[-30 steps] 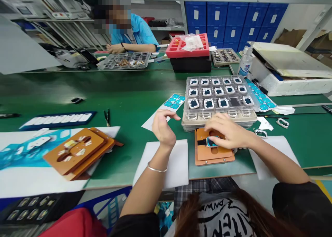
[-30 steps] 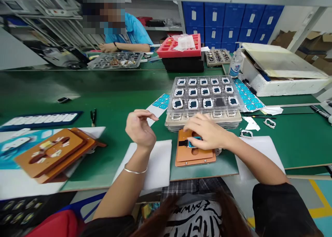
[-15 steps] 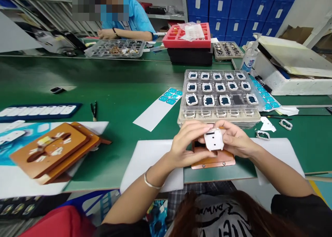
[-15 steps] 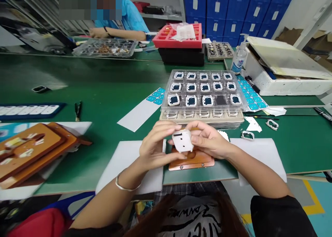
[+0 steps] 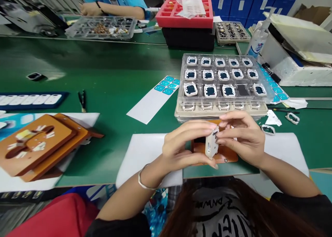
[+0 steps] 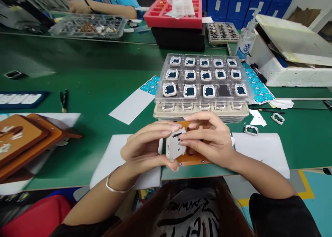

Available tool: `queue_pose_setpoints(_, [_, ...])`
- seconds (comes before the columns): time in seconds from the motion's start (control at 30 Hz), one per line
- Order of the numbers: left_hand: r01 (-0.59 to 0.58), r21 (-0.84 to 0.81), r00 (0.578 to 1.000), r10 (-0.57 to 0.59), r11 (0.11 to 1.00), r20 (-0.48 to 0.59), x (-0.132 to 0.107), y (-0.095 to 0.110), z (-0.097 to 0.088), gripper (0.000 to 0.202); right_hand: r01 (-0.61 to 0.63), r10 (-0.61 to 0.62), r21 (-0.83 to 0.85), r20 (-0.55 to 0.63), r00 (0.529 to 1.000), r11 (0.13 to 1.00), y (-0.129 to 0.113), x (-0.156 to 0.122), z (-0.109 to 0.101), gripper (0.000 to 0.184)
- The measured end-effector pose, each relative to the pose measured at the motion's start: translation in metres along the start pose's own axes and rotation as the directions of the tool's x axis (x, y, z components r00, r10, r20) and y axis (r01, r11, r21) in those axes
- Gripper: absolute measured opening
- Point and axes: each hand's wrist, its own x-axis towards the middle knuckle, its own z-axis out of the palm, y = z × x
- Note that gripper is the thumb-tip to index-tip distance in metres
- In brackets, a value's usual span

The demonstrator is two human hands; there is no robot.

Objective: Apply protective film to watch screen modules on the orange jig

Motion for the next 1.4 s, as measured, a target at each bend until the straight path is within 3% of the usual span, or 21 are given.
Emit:
queue_pose_setpoints(0.2, [-0.001,0.028,0.999,0.000,1.000,0.044,0.004,0.003,-0.003,0.081,-0.126,0.126,-0.005,0.019,0.992,0.992,-0.007,-0.001,0.001,0.009])
queue_pose_setpoints(0.4, [-0.009,0.121,0.992,-0.006,0.993,0.127,0.011,0.008,-0.007,0.053,-0.265,0.263,0.109,0.033,0.964,0.958,-0.011,0.000,0.002,0.004])
queue_pose_setpoints(0.57, [0.046,0.118,0.984,-0.065,0.992,0.164,0.010,0.012,-0.010,0.053,-0.254,0.252,0.044,0.039,0.967,0.966,-0.015,0.002,-0.001,0.014])
queue_pose_setpoints(0.63, [0.084,0.121,0.988,-0.099,0.989,0.118,0.008,0.010,-0.011,0.054,-0.182,0.183,-0.028,0.023,0.983,0.983,-0.017,0.003,-0.004,0.016])
queue_pose_setpoints(0.77, [0.172,0.053,0.982,-0.167,0.984,-0.089,0.004,0.003,-0.012,0.053,-0.036,0.037,-0.043,0.039,0.999,0.998,-0.025,0.003,-0.016,0.012])
queue_pose_setpoints(0.83, [0.205,-0.013,0.967,-0.204,0.979,-0.149,0.003,0.000,-0.011,0.050,-0.046,0.046,-0.019,-0.012,0.999,0.999,-0.030,0.005,-0.027,0.007])
queue_pose_setpoints(0.9, [0.216,-0.081,0.961,-0.227,0.973,-0.156,0.002,-0.001,-0.010,0.049,-0.153,0.146,-0.080,-0.084,0.986,0.985,-0.031,0.009,-0.042,0.005])
queue_pose_setpoints(0.97, [0.222,-0.131,0.959,-0.241,0.966,-0.151,0.003,-0.001,-0.009,0.047,-0.297,0.286,-0.295,-0.083,0.955,0.908,-0.027,0.014,-0.059,0.009])
queue_pose_setpoints(1.03, [0.232,-0.163,0.957,-0.254,0.959,-0.136,0.003,-0.001,-0.009,0.044,-0.378,0.477,-0.581,0.018,0.879,0.720,-0.015,0.020,-0.075,0.009])
queue_pose_setpoints(1.1, [0.246,-0.198,0.956,-0.271,0.949,-0.110,0.004,0.000,-0.010,0.039,-0.344,0.678,-0.765,0.159,0.718,0.544,0.001,0.024,-0.085,0.012])
queue_pose_setpoints(1.17, [0.256,-0.249,0.956,-0.283,0.934,-0.082,0.005,0.001,-0.011,0.034,-0.267,0.783,-0.832,0.279,0.556,0.486,0.019,0.025,-0.088,0.020])
queue_pose_setpoints(1.2, [0.258,-0.275,0.955,-0.287,0.926,-0.073,0.005,0.001,-0.011,0.032,-0.228,0.791,-0.839,0.325,0.518,0.494,0.026,0.024,-0.087,0.023])
queue_pose_setpoints(1.27, [0.261,-0.320,0.954,-0.294,0.911,-0.057,0.005,0.002,-0.012,0.028,-0.161,0.770,-0.844,0.367,0.522,0.512,0.037,0.020,-0.085,0.025])
queue_pose_setpoints(1.4, [0.260,-0.367,0.957,-0.288,0.893,-0.024,0.005,0.002,-0.013,0.024,-0.086,0.734,-0.879,0.334,0.591,0.469,0.044,0.005,-0.081,0.021])
